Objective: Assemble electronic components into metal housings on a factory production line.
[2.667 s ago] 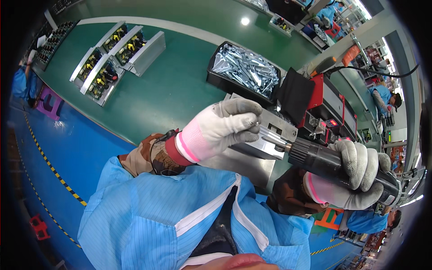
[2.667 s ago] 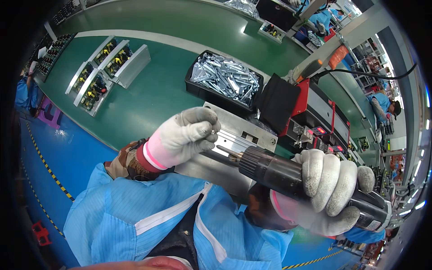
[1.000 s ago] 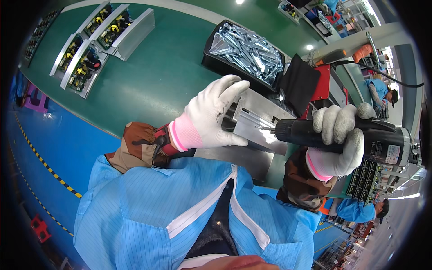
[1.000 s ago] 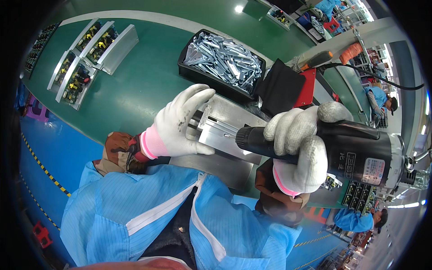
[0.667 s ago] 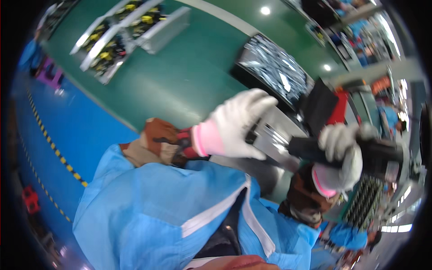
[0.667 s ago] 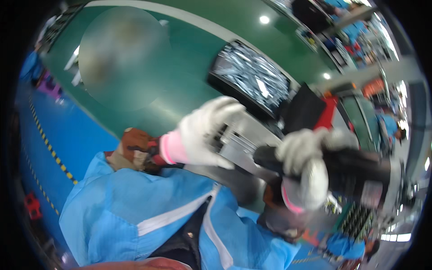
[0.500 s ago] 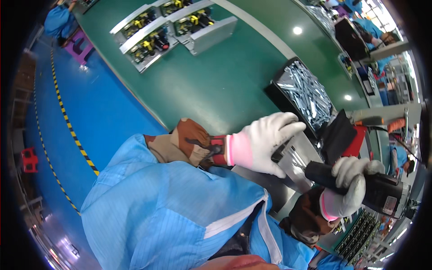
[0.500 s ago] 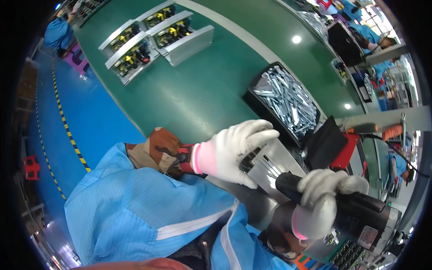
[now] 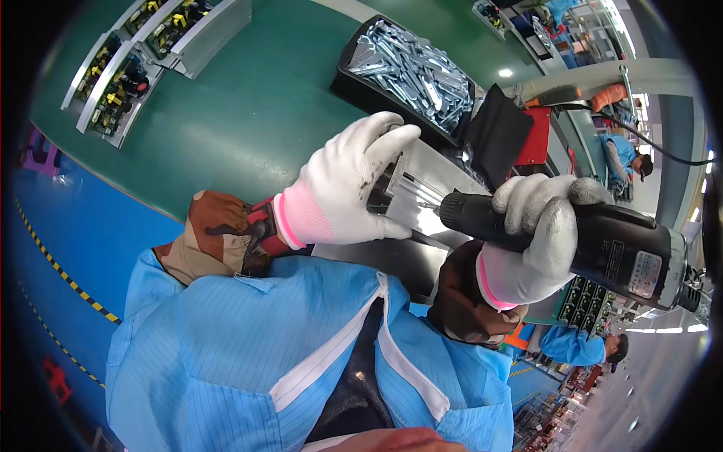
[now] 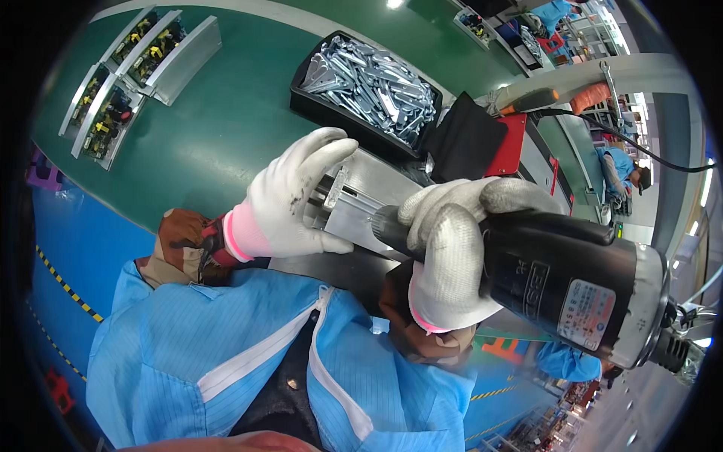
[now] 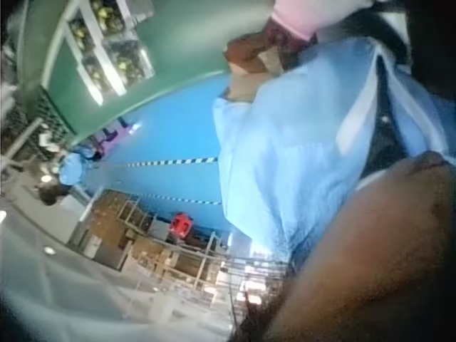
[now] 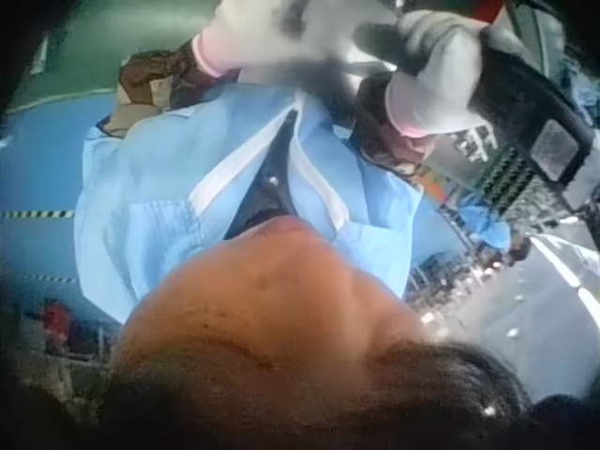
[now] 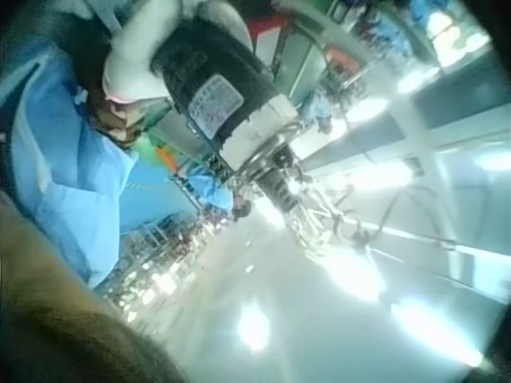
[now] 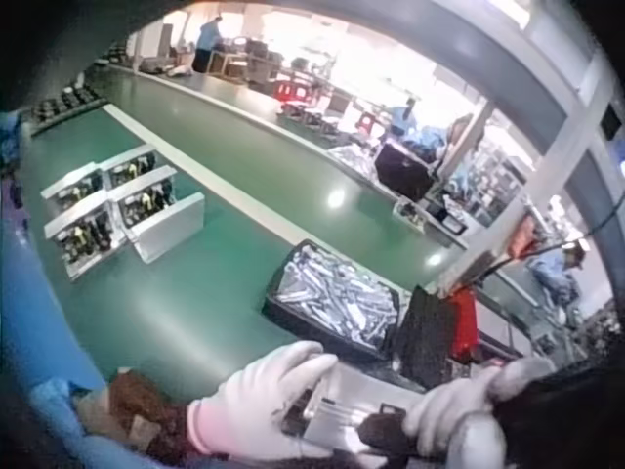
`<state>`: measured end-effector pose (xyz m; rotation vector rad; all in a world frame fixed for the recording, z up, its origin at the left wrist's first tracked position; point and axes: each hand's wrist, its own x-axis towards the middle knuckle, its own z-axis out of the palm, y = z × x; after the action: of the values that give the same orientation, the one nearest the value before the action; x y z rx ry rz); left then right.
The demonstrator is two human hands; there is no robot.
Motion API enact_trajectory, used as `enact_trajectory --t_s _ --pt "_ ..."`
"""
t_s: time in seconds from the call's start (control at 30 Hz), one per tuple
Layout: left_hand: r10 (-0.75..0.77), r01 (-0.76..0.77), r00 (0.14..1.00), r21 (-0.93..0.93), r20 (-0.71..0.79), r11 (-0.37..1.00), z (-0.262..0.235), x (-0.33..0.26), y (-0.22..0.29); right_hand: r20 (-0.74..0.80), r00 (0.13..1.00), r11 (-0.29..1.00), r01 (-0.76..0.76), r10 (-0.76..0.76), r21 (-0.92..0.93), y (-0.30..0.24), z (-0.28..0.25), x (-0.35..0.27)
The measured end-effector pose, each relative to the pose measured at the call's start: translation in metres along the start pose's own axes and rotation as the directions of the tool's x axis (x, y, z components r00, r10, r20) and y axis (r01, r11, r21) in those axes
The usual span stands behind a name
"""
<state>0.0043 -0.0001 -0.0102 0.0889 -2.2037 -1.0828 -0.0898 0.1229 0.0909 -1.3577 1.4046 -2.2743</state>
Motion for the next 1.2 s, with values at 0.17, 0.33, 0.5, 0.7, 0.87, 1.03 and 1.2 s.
enact_trajectory --t_s 0.17,0.33,0.5,0.7,0.87,1.03,1.2 --pt "0.022 -0.022 1.0 0.005 0.013 1.0 0.0 0.001 0.003 0.133 0.99 0.997 0.046 -0.037 -0.064 -0.005 -0.005 0.001" --pt "0.002 -0.001 1.0 -0.017 0.013 1.0 -0.001 -0.001 0.001 0.039 0.999 0.996 0.022 -0.019 -0.092 0.003 -0.004 -0.002" --pt "0.005 -0.005 1.0 -0.005 0.024 1.0 0.001 0.004 0.006 -0.069 0.998 0.994 -0.021 0.014 -0.111 0.002 -0.006 -0.006" --pt "0.067 -0.065 0.997 -0.059 0.036 0.996 0.006 0.004 0.001 -0.177 0.982 0.971 -0.108 0.071 -0.212 0.0 -0.003 -0.009" --pt "0.014 -0.008 0.996 -0.061 0.09 0.998 0.005 -0.003 -0.003 -0.107 0.988 0.944 -0.138 0.111 -0.3 -0.016 0.001 -0.002" --pt "-0.055 0.066 0.99 -0.085 0.129 0.994 0.001 -0.001 0.006 -0.261 0.964 0.995 -0.076 0.057 -0.062 -0.038 -0.042 0.008" --pt "-0.247 0.258 0.959 -0.065 0.135 0.964 -0.019 -0.023 -0.008 -0.331 0.944 0.983 0.054 0.006 0.173 -0.054 -0.115 0.0"
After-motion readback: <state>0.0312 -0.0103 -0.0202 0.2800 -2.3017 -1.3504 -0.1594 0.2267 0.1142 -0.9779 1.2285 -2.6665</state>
